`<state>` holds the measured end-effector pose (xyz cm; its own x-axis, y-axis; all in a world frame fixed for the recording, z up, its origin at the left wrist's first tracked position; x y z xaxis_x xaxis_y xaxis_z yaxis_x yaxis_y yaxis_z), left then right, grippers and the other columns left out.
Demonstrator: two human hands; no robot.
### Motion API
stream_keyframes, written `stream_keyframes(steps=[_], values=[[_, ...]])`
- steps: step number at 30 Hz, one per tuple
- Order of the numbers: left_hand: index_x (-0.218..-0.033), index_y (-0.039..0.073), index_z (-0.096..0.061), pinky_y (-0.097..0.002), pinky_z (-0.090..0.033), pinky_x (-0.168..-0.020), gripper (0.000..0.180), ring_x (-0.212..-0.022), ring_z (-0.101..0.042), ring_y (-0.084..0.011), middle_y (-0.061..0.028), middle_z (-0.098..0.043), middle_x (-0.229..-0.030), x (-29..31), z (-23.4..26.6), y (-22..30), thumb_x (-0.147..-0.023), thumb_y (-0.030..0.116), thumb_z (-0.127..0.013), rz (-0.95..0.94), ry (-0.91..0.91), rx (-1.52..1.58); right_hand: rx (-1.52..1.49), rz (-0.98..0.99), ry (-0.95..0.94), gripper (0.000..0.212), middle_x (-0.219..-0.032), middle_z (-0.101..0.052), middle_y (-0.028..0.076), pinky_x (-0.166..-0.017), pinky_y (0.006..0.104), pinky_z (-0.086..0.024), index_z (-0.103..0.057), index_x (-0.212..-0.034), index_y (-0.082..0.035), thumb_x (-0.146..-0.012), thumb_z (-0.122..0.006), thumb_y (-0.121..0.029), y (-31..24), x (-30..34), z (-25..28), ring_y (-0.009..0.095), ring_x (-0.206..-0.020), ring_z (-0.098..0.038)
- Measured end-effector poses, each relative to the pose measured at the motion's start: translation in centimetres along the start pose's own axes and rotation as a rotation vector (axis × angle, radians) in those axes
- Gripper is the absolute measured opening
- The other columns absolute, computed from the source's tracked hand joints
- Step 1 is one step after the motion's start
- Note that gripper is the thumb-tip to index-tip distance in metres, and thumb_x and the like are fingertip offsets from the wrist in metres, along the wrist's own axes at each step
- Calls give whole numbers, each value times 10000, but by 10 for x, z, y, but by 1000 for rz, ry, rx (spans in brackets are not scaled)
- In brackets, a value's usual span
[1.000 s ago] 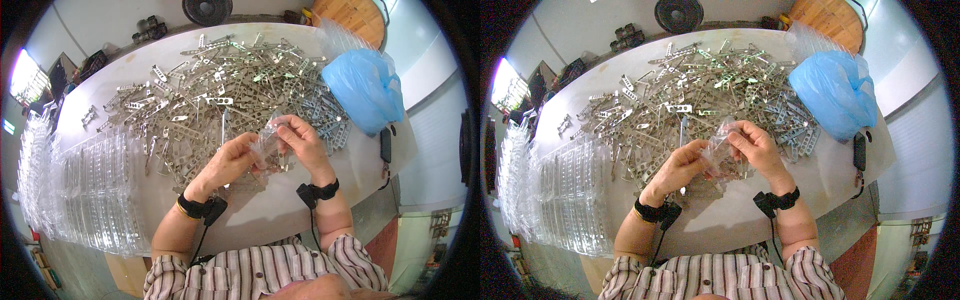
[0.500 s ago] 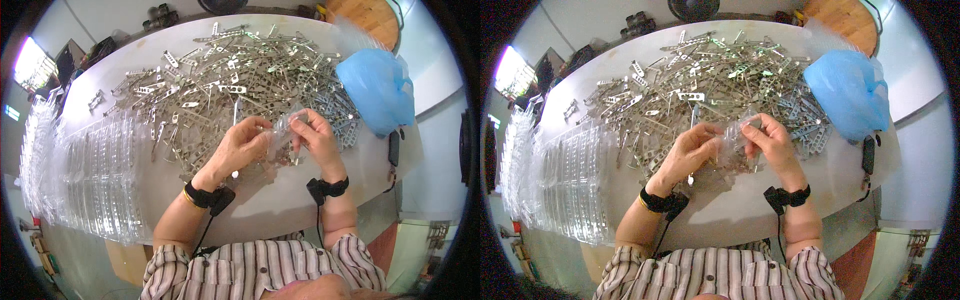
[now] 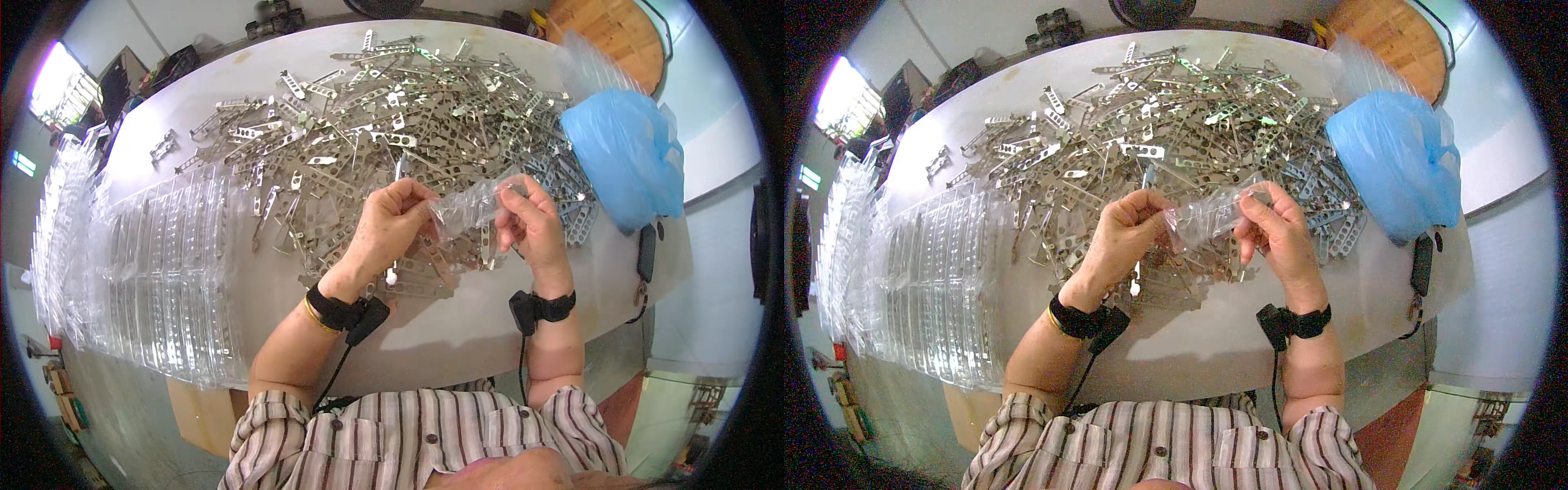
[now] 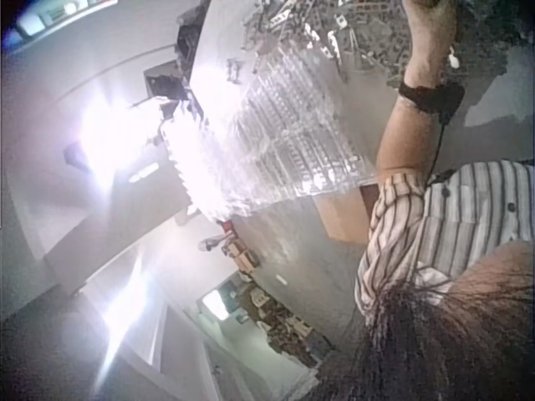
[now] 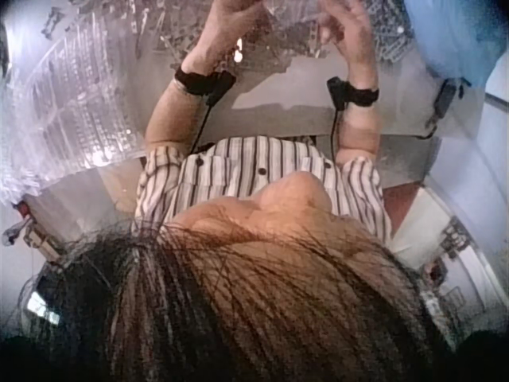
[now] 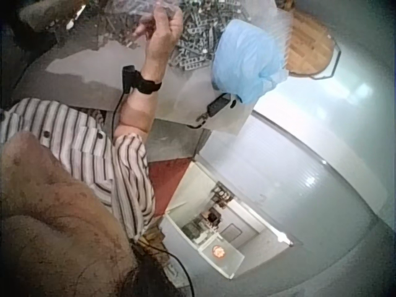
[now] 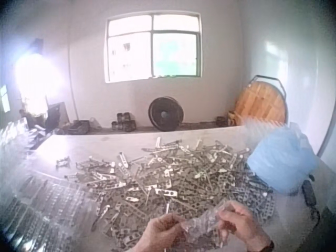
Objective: Sorting metal computer brackets and placing them into individual plastic bags.
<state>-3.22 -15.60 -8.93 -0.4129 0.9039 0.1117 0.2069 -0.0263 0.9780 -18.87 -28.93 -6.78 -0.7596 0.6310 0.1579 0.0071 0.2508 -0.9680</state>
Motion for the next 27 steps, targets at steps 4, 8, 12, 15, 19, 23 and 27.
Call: stream_keyframes(steps=[4, 8, 12, 15, 19, 23, 27], values=[[-1004, 10, -668, -237, -534, -676, 68, -756, -645, -73, -7, -699, -892, -3, 1, -6, -987, 64, -630, -50, -42, -26, -62, -19, -58, 221, -702, -651, 59, -406, 240, -453, -597, -1064, -78, -990, -637, -282, 6, -2, -4, 120, -435, -556], [-1016, 2, -640, -246, -540, -657, 62, -733, -658, -89, -28, -700, -866, -2, -5, -1, -986, 48, -612, -8, -59, -48, -75, 12, -29, 205, -706, -655, 61, -403, 250, -459, -593, -1065, -83, -996, -622, -274, 2, -2, -1, 120, -432, -554], [-1018, -3, -588, -257, -540, -618, 66, -683, -676, -124, -71, -694, -816, -1, 1, -1, -958, 22, -602, 17, 34, -32, -49, 84, 69, 184, -710, -655, 63, -411, 261, -470, -591, -1058, -85, -1004, -601, -260, -2, -2, 7, 118, -451, -560], [-1011, -2, -577, -262, -532, -591, 74, -653, -666, -131, -73, -681, -784, -2, 8, -1, -942, 12, -599, -7, 82, -15, -77, 131, 114, 179, -710, -655, 64, -419, 261, -471, -590, -1059, -83, -1006, -596, -254, -3, -2, 10, 118, -470, -567], [-1003, 2, -585, -260, -513, -562, 65, -603, -613, -114, -46, -652, -768, -3, 16, 4, -938, 4, -589, -43, 188, -21, -48, 192, 187, 161, -714, -650, 63, -437, 256, -469, -587, -1068, -82, -1011, -590, -232, -9, 0, 23, 119, -487, -570], [-1001, 6, -600, -254, -511, -594, 64, -639, -595, -102, -30, -648, -814, -2, 30, 10, -941, 10, -578, -108, 251, 37, 2, 219, 118, 141, -714, -645, 58, -449, 245, -464, -585, -1073, -80, -1017, -586, -209, -18, 2, 12, 109, -488, -557], [-1039, 4, -631, -266, -521, -734, 133, -813, -609, -101, -39, -658, -938, -1, 39, 13, -954, 19, -531, -150, 318, 68, 110, 288, 80, 125, -707, -632, 46, -445, 227, -426, -586, -1080, -77, -1019, -592, -187, -23, 4, 7, 82, -488, -528]])
Point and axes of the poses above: each hand's wrist, its own x-axis away from the middle knuckle, its own z-axis out of the back of the hand, y = z × x, the point moved 8 cm from there along -x, towards the middle knuckle
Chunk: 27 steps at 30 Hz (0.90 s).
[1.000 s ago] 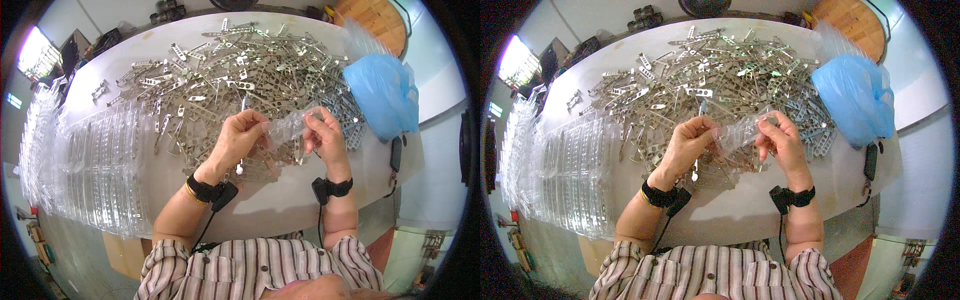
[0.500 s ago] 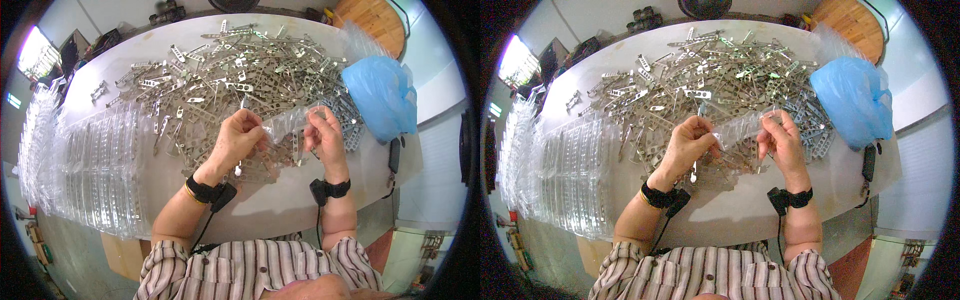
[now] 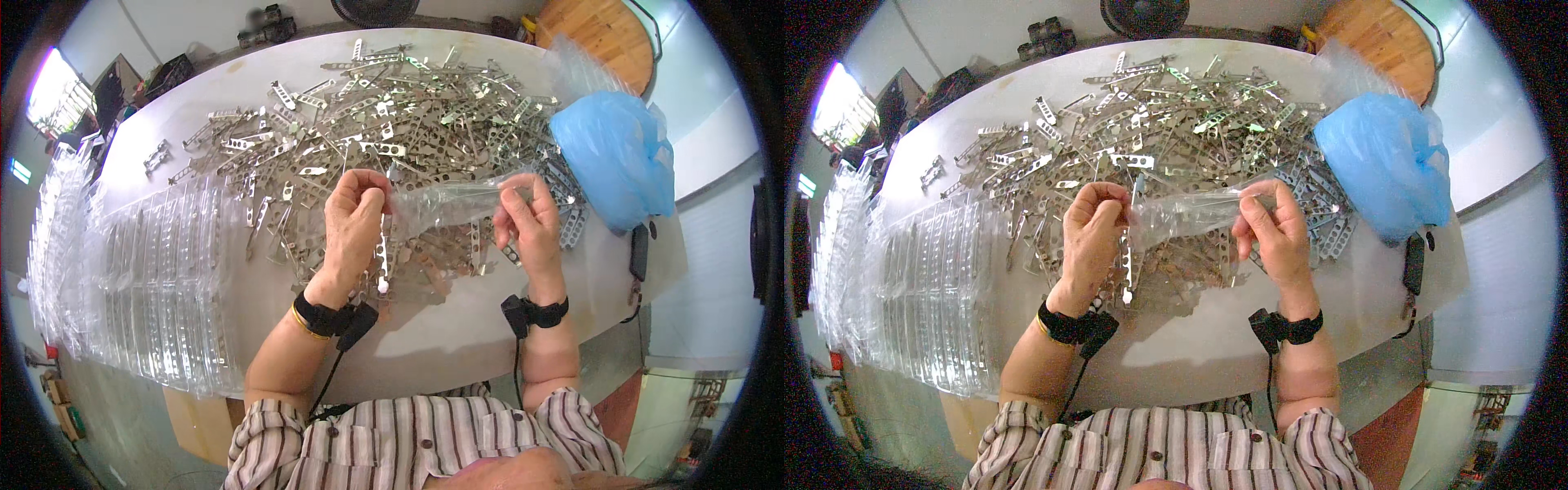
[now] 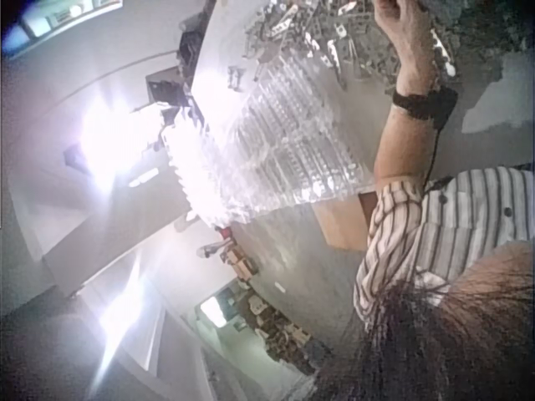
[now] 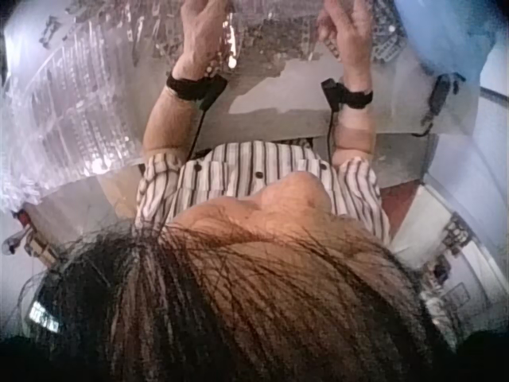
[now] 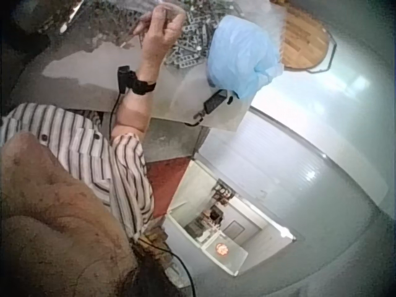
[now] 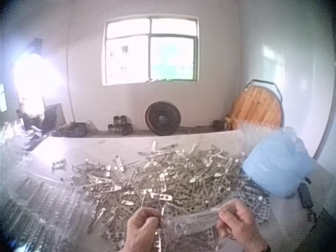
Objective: Sorting metal computer brackets and placing them into individual plastic bags.
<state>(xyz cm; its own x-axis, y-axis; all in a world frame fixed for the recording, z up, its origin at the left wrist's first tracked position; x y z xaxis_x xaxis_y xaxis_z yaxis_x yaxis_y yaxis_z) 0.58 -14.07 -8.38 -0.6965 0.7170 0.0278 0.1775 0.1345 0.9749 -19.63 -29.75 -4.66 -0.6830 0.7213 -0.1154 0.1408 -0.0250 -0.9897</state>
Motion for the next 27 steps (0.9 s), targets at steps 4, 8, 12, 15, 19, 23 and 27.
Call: stream_keyframes(steps=[4, 8, 12, 15, 19, 23, 27], values=[[-1160, -1, -630, -281, -501, -862, 219, -965, -611, -126, -63, -663, -1092, 9, -5, 28, -964, 47, -543, -192, -3, 12, 114, 52, -48, 114, -700, -618, 29, -443, 218, -397, -584, -1082, -73, -1016, -601, -164, -8, 3, -3, 65, -492, -512], [-1280, 13, -573, -287, -502, -871, 314, -972, -628, -140, -73, -683, -1080, 31, -43, 36, -995, 144, -595, -233, -245, -304, 116, 13, -126, 111, -698, -616, 18, -445, 214, -394, -582, -1078, -67, -1011, -611, -152, -6, 9, -16, 60, -489, -504], [-1249, 5, -576, -309, -515, -787, 318, -843, -624, -159, -111, -666, -937, 39, -61, 34, -998, 194, -618, -340, -414, -489, 66, -41, -135, 131, -706, -625, 18, -444, 222, -414, -573, -1094, -63, -999, -630, -133, -4, 11, -24, 74, -489, -529], [-1216, 10, -589, -324, -504, -734, 296, -791, -589, -159, -93, -635, -877, 40, -63, 19, -1004, 213, -619, -101, -520, -514, 18, -60, -141, 154, -727, -635, 26, -446, 238, -437, -563, -1113, -61, -993, -639, -120, -1, 12, -26, 87, -498, -551], [-1191, 11, -589, -310, -485, -716, 246, -787, -549, -135, -62, -604, -854, 36, -62, 8, -1016, 183, -592, -151, -501, -483, 7, -89, -172, 191, -779, -642, 38, -458, 253, -463, -544, -1144, -53, -992, -644, -113, 1, 13, -30, 97, -513, -563], [-1192, 12, -588, -289, -483, -740, 213, -827, -539, -113, -30, -593, -887, 37, -64, -3, -1028, 145, -565, -91, -490, -347, -26, -79, -194, 215, -801, -636, 39, -465, 253, -467, -532, -1158, -47, -997, -645, -133, 4, 14, -35, 100, -525, -568], [-1170, -6, -580, -352, -503, -768, 203, -843, -596, -206, -118, -627, -920, 37, -64, 4, -1006, 113, -554, -107, -477, -424, -11, -77, -211, 220, -797, -621, 22, -493, 242, -467, -536, -1158, -61, -1004, -645, -173, 4, 14, -35, 84, -571, -564]])
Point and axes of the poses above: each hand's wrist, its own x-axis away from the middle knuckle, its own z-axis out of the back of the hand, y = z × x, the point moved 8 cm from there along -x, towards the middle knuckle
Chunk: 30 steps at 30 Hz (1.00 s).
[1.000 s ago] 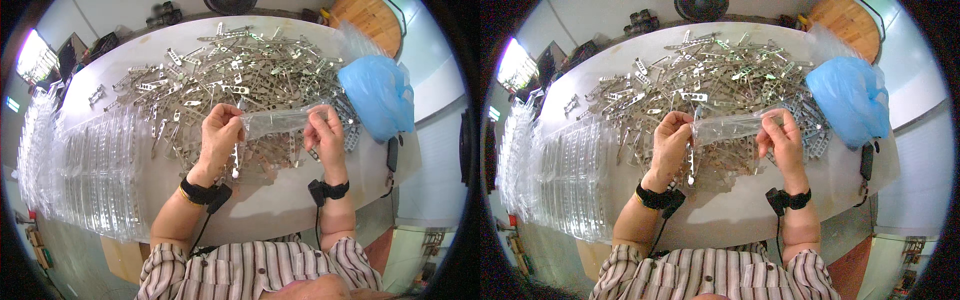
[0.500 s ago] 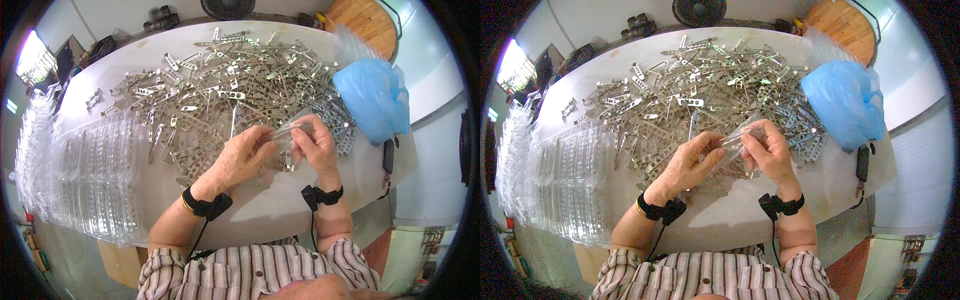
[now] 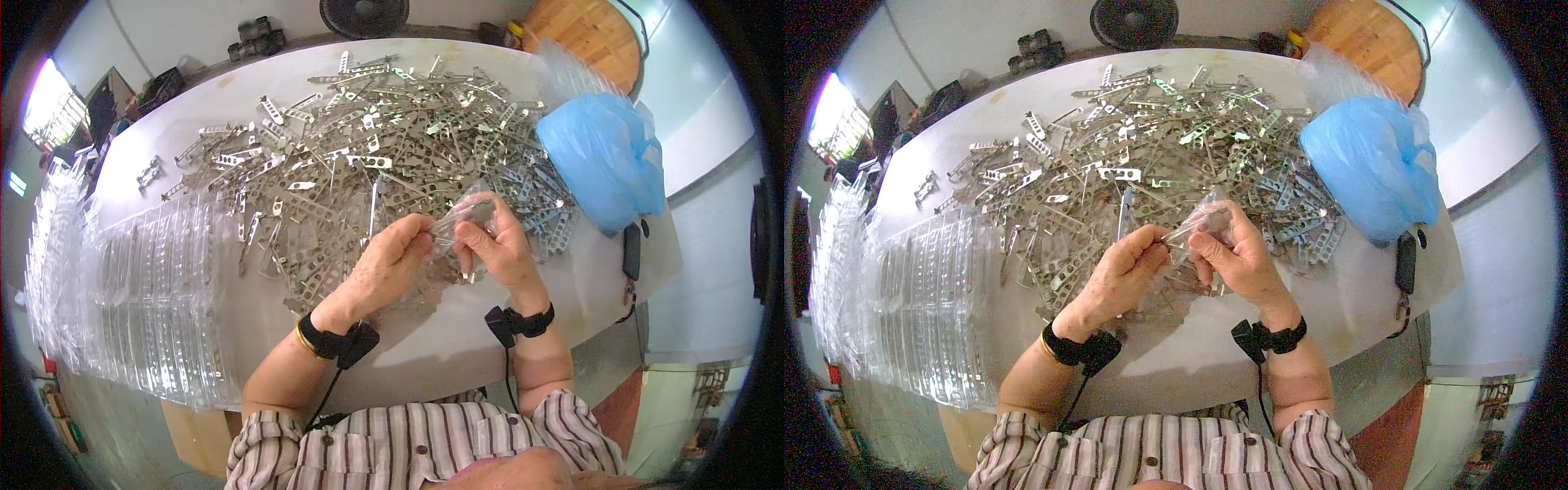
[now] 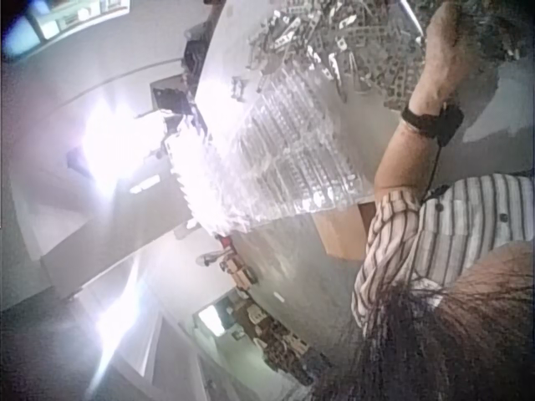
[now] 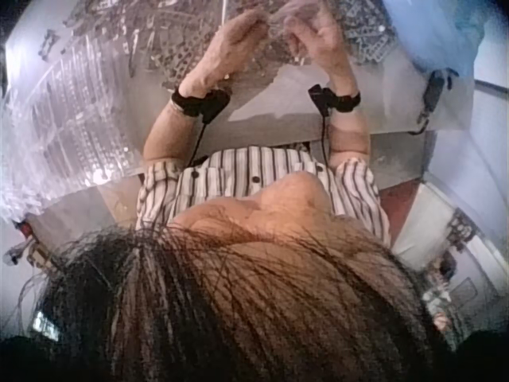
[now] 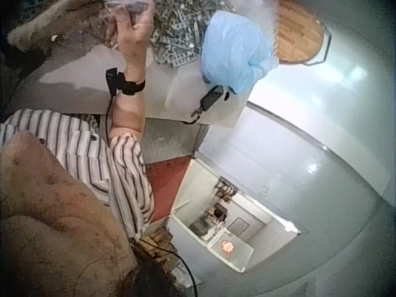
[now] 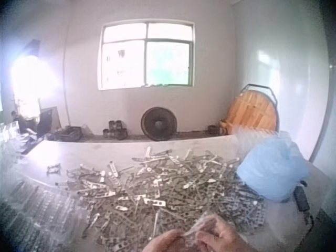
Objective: Sorting metal computer brackets and placing them into individual plastic bags.
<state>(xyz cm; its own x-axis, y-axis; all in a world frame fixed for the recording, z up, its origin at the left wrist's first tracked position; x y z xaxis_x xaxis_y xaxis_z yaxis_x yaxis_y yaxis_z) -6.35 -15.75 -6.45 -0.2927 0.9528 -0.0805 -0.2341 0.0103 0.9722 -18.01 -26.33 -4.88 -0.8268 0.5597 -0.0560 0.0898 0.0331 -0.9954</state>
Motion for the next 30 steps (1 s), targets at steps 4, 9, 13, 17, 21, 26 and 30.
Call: stream_keyframes(steps=[4, 9, 13, 17, 21, 26, 30], values=[[-1165, -10, -584, -358, -502, -775, 194, -854, -605, -223, -127, -628, -925, 1, 0, -4, -1012, 94, -528, -3, 10, 37, 46, 49, -2, 182, -762, -604, -10, -513, 221, -450, -567, -1111, -75, -1014, -636, -212, -1, -3, 4, 59, -594, -537], [-1172, -12, -586, -361, -502, -776, 201, -862, -613, -238, -130, -630, -934, -1, -3, -3, -1011, 82, -512, -41, -1, 26, 84, 53, 20, 175, -728, -600, -21, -506, 214, -438, -582, -1079, -74, -1018, -632, -231, 0, -3, 7, 47, -574, -521], [-1190, -6, -589, -346, -508, -763, 224, -846, -621, -224, -116, -644, -924, 0, -1, -5, -1008, 114, -538, -5, -22, -21, 142, 43, 76, 167, -707, -601, -19, -493, 212, -427, -582, -1083, -80, -1020, -629, -227, 0, -1, 8, 44, -548, -513], [-1187, -6, -605, -249, -460, -716, 280, -826, -531, -77, 9, -590, -900, 3, 2, -5, -1020, 219, -617, 137, 10, 184, 131, 15, 132, 164, -696, -595, -17, -485, 207, -415, -579, -1089, -85, -1018, -631, -223, 0, 1, 13, 44, -537, -507], [-1169, -1, -612, -242, -450, -692, 326, -796, -523, -67, 13, -589, -895, -2, 12, -5, -999, 274, -659, 118, 33, 172, 80, 100, 126, 163, -672, -578, -15, -464, 202, -369, -581, -1103, -89, -1020, -627, -221, -6, -1, 26, 45, -519, -474], [-1047, 37, -626, -228, -441, -635, 230, -730, -525, -55, 28, -589, -834, -2, 17, -12, -999, 259, -661, 111, 54, 240, 99, 109, 196, 180, -659, -561, -18, -449, 205, -336, -590, -1090, -84, -1016, -633, -242, -7, -1, 36, 45, -496, -447], [-999, 48, -619, -218, -432, -613, 165, -706, -526, -46, 37, -584, -797, -3, 24, -17, -1012, 212, -635, 102, 125, 299, 97, 89, 190, 203, -659, -561, -18, -449, 206, -336, -591, -1090, -85, -1009, -644, -264, -8, -1, 39, 45, -498, -446]])
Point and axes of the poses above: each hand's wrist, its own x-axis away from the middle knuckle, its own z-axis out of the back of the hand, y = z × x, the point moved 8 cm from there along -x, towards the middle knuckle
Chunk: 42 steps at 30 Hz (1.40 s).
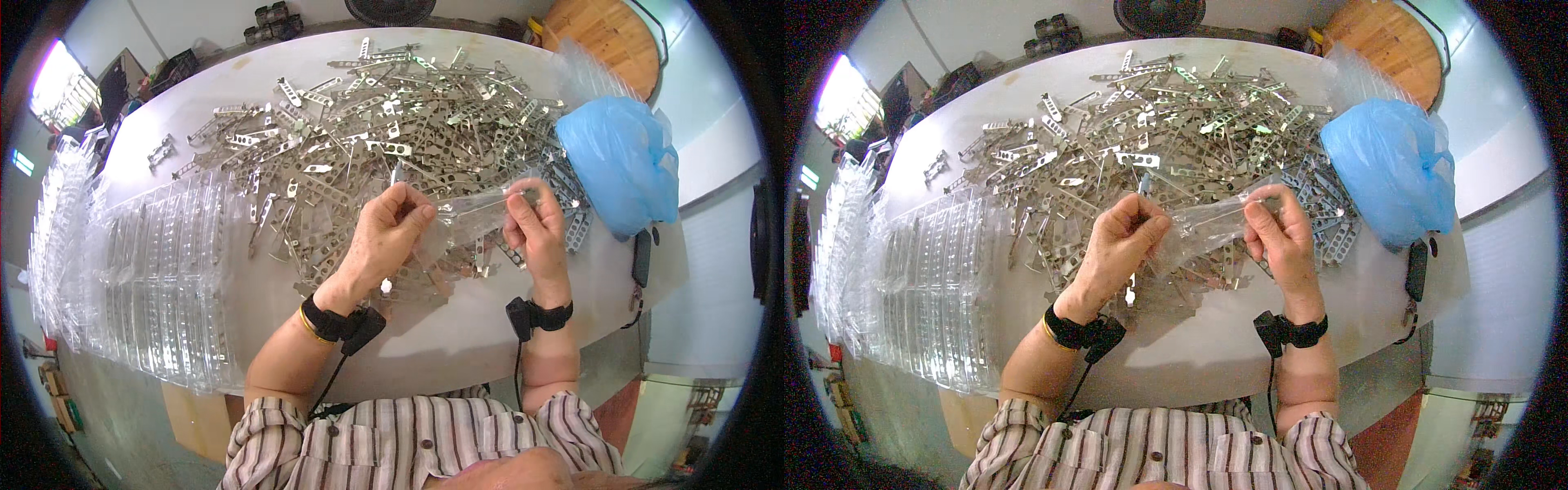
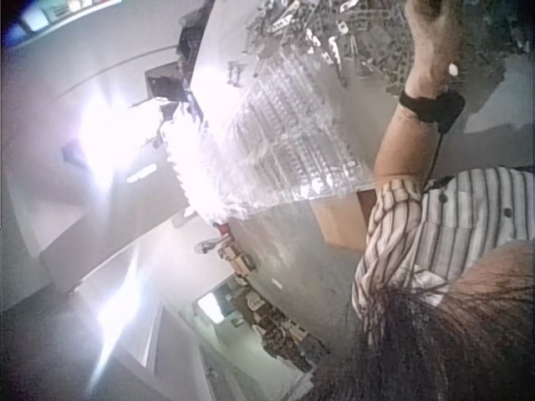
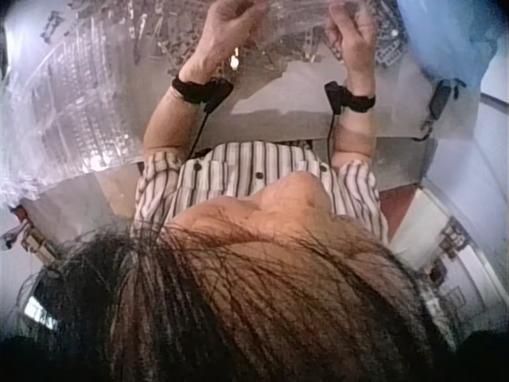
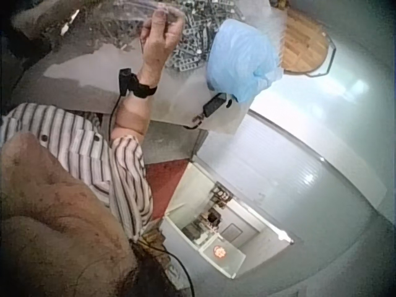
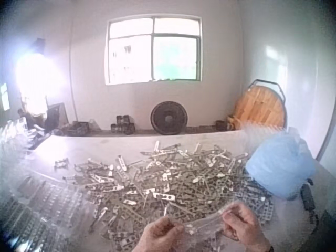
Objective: Sorting metal computer brackets and placing them into individual plastic bags.
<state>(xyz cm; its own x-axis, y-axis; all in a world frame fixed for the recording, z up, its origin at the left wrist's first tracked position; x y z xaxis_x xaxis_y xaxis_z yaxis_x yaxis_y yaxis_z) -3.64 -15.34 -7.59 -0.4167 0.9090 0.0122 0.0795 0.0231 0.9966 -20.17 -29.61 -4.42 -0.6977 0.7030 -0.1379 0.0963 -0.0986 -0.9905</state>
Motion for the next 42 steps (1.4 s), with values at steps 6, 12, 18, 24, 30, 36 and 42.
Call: stream_keyframes(steps=[6, 12, 18, 24, 30, 36, 42], values=[[-936, 50, -618, -219, -437, -625, 149, -703, -529, -51, 34, -592, -784, 3, 15, -1, -1006, 181, -630, 58, 141, -55, 6, -1, -5, 161, -649, -541, -25, -456, 211, -334, -586, -1068, -102, -1017, -628, -249, 0, -1, -12, 42, -516, -448], [-1061, 15, -650, -293, -514, -825, 193, -906, -617, -119, -35, -676, -942, 2, 3, 25, -943, 164, -686, -258, 85, -168, 137, 9, -12, 125, -648, -490, -51, -462, 212, -312, -569, -1028, -111, -1022, -602, -232, -4, 2, -11, 35, -525, -409], [-1031, -3, -665, -333, -547, -781, 207, -834, -666, -170, -110, -715, -902, 6, -25, 21, -870, 117, -717, -165, -58, -284, 143, 41, -112, 100, -650, -494, -49, -464, 209, -308, -542, -1058, -101, -1031, -574, -192, 5, 10, -21, 36, -517, -416], [-961, 7, -686, -399, -544, -716, 192, -773, -697, -313, -187, -704, -841, 7, -31, 32, -831, 147, -702, -271, -69, -522, 108, 52, -173, 120, -662, -503, -46, -459, 206, -312, -541, -1054, -104, -1024, -599, -205, 8, 8, -26, 36, -517, -418], [-867, 24, -692, -454, -525, -674, 149, -750, -662, -413, -221, -663, -769, 15, -40, 37, -790, 152, -696, -335, -29, -669, 163, 4, -228, 141, -679, -531, -38, -447, 205, -323, -556, -1049, -100, -1008, -630, -213, 11, 8, -23, 37, -512, -430], [-785, 15, -671, -486, -517, -669, 121, -763, -651, -436, -226, -648, -745, 18, -40, 48, -753, 131, -683, -332, -29, -782, 37, -36, -272, 124, -751, -624, 14, -459, 251, -452, -562, -1083, -85, -1004, -622, -161, 25, 5, -19, 98, -546, -552], [-754, 18, -668, -494, -513, -659, 118, -752, -635, -450, -221, -640, -733, 24, -32, 58, -684, 111, -645, -414, -9, -830, -54, -10, -332, 164, -807, -643, 21, -483, 242, -474, -568, -1089, -74, -1005, -635, -198, 22, 4, -23, 94, -568, -567]])
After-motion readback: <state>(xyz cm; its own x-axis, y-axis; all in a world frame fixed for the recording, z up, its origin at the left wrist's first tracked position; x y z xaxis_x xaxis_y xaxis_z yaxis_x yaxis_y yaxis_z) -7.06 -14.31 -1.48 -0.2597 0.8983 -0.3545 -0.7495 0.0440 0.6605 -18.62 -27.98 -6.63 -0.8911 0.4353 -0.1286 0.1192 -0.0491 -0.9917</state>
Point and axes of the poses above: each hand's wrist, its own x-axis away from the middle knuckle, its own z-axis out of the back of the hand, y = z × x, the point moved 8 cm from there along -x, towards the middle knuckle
